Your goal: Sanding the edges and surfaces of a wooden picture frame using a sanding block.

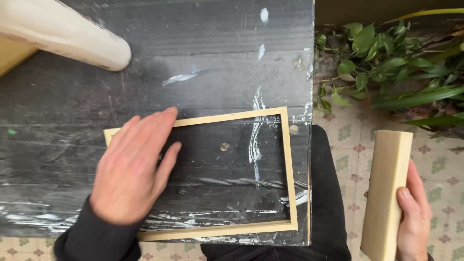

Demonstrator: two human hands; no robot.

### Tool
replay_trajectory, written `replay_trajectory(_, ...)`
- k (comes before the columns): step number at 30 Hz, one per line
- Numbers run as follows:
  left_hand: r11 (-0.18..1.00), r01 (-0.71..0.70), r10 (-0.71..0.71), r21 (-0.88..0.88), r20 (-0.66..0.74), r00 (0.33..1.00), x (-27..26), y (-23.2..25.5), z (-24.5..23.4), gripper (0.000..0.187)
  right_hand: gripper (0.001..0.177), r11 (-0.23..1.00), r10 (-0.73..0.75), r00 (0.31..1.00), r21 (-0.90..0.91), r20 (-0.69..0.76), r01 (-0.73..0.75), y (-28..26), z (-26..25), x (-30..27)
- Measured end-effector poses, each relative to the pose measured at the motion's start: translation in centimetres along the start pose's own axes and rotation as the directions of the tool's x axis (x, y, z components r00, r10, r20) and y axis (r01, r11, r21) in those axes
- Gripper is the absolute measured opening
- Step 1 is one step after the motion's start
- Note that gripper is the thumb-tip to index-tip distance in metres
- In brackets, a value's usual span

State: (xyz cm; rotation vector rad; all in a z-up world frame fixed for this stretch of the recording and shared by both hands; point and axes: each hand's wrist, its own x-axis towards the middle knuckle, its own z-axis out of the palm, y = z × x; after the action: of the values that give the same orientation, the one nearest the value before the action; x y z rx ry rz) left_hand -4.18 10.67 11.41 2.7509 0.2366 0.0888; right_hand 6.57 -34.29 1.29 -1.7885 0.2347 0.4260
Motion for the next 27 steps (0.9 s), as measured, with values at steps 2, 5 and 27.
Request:
replay_trajectory(2, 0.998, -0.045, 0.046, 0.051, -0.009, 0.999, 0.8, -0.5, 0.6, 0.053, 0.073, 0.998, 0.023, 0.999, 0.053, 0.025, -0.024, 0.3, -0.7, 0.0)
replay_trajectory(5, 0.993, -0.089, 0.088, 0.081, 0.017, 0.996, 0.6, -0.9, 1.5, 0.051, 0.075, 0.992, 0.055, 0.997, 0.113, 0.047, -0.060, -0.2, -0.9, -2.0)
replay_trajectory(27, 0.846, 0.530, -0.487, 0.047, -0.336, 0.806, -14.0, -4.7, 3.6, 0.020, 0.057, 0.813, 0.015, 0.925, 0.533, 0.380, -0.232, -3.8, -2.2, -8.9)
